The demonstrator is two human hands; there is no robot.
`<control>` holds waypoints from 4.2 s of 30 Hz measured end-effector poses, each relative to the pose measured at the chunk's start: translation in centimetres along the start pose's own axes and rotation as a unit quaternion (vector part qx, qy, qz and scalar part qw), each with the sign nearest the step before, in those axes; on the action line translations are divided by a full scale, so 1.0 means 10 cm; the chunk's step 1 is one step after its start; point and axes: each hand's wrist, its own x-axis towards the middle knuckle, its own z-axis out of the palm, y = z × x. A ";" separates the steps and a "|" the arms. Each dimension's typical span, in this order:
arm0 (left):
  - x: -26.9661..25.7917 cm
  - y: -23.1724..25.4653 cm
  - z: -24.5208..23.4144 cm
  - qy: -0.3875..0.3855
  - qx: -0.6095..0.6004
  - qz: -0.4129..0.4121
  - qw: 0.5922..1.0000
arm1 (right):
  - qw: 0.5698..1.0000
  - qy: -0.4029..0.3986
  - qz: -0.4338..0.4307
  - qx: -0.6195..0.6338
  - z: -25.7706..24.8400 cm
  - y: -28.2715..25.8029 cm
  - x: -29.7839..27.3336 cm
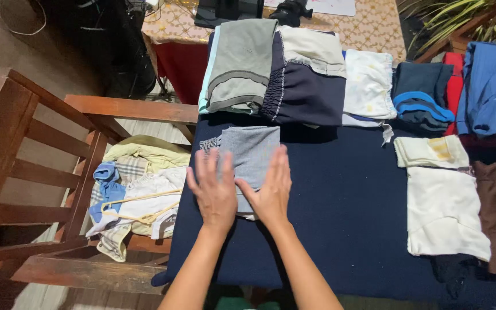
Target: The person folds a light blue shirt, a grey shirt, a pair of denim shorts, and a pair of white shorts by hand on a table.
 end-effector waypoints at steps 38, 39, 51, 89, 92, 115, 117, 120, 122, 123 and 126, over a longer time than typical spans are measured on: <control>0.16 -0.46 0.10 -0.231 -0.187 -0.146 0.944 | 0.830 -0.137 0.434 0.322 -0.46 0.15 -0.03; 0.15 -0.44 0.08 -0.235 -0.185 -0.152 0.942 | 0.813 -0.164 0.447 0.336 -0.45 0.22 -0.05; 0.23 -0.65 -0.03 -0.380 -0.550 -0.284 0.688 | 0.680 -0.059 0.398 0.613 -1.14 0.33 -0.06; 0.59 0.18 0.09 -0.302 -0.529 -0.432 0.665 | 0.983 -0.070 0.164 -0.055 -1.27 0.89 1.95; 0.59 0.21 0.03 -0.292 -0.529 -0.434 0.668 | 0.991 0.068 0.010 -0.112 -1.17 0.77 2.29; -0.31 -2.35 -0.69 -0.003 -0.475 -0.496 0.727 | 0.968 0.002 -0.250 0.019 0.75 -1.45 1.56; -0.52 -2.74 -0.72 0.014 -0.467 -0.549 0.693 | 0.956 -0.131 -0.246 0.093 1.32 -1.69 1.29; -1.05 -3.33 -0.60 -0.003 -0.450 -0.564 0.692 | 0.952 -0.245 -0.147 0.106 2.36 -1.66 0.90; -1.28 -3.64 -0.60 -0.002 -0.472 -0.571 0.672 | 0.947 -0.294 -0.100 0.078 2.97 -1.46 0.70; -1.39 -3.79 -0.58 -0.001 -0.499 -0.574 0.649 | 0.939 -0.337 -0.053 0.045 3.28 -1.35 0.60; -1.56 -4.12 -0.59 -0.043 -0.443 -0.580 0.682 | 0.928 -0.369 0.018 0.037 4.17 -0.64 0.23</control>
